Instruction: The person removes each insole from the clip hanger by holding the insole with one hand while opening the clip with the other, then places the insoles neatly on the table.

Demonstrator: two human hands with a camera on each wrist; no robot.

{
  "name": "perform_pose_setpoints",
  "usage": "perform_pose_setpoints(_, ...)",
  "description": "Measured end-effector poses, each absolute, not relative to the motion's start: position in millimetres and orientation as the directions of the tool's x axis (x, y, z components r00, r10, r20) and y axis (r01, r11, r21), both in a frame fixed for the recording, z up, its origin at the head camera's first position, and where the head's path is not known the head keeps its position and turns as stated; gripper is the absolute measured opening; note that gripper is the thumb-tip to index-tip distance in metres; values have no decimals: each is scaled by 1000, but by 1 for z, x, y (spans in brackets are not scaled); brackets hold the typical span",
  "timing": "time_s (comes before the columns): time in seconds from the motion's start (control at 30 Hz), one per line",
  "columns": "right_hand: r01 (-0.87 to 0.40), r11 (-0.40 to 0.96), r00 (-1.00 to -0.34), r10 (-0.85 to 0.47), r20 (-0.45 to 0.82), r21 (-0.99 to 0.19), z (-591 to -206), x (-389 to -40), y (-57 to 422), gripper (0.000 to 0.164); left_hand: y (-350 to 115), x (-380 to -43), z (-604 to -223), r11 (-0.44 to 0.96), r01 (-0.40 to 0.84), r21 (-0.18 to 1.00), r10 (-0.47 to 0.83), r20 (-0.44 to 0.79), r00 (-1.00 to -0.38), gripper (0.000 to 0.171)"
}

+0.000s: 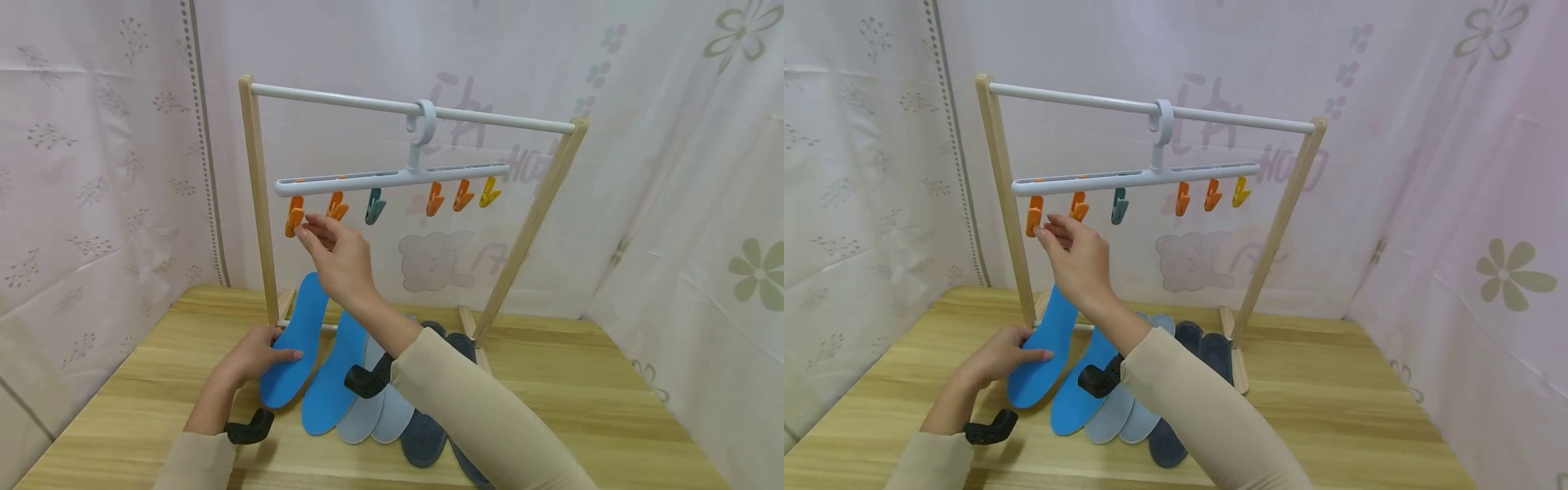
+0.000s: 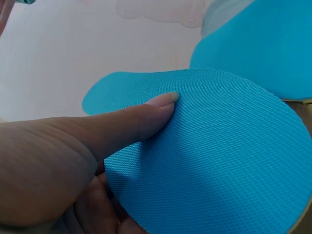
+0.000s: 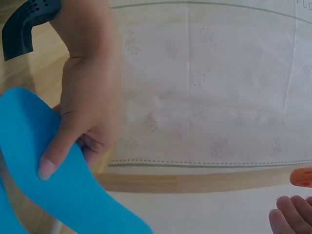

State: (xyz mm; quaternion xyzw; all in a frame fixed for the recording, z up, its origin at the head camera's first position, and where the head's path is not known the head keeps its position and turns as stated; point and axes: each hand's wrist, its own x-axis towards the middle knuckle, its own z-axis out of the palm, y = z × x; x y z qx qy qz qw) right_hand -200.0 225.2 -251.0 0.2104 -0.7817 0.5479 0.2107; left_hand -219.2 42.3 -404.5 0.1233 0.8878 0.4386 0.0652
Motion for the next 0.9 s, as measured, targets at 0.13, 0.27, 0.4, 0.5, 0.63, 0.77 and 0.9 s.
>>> perform_pose_setpoints(0.13, -573, 310, -817, -140, 559, -759, -249, -197, 232, 42, 44, -222, -410, 602, 157, 783, 284, -26, -958, 37)
perform_pose_setpoints(0.27, -592, 338, -805, -192, 562, -732, -247, -196, 238, 43, 46, -224, -416, 628, 144, 764, 275, -45, -960, 30)
perform_pose_setpoints(0.4, -607, 371, -793, -232, 563, -703, -246, -193, 245, 42, 48, -226, -422, 636, 148, 758, 274, -43, -961, 25)
perform_pose_setpoints(0.5, -609, 398, -792, -249, 558, -686, -246, -188, 252, 41, 49, -226, -425, 626, 154, 764, 285, -40, -958, 24)
perform_pose_setpoints(0.63, -604, 420, -795, -257, 549, -678, -250, -181, 264, 40, 52, -228, -428, 625, 152, 766, 284, -41, -958, 26)
perform_pose_setpoints(0.77, -598, 417, -800, -266, 538, -684, -255, -175, 279, 39, 53, -229, -431, 636, 141, 759, 267, -45, -963, 25)
perform_pose_setpoints(0.9, -589, 415, -808, -270, 524, -694, -259, -168, 296, 38, 55, -230, -433, 637, 127, 761, 256, -53, -965, 24)
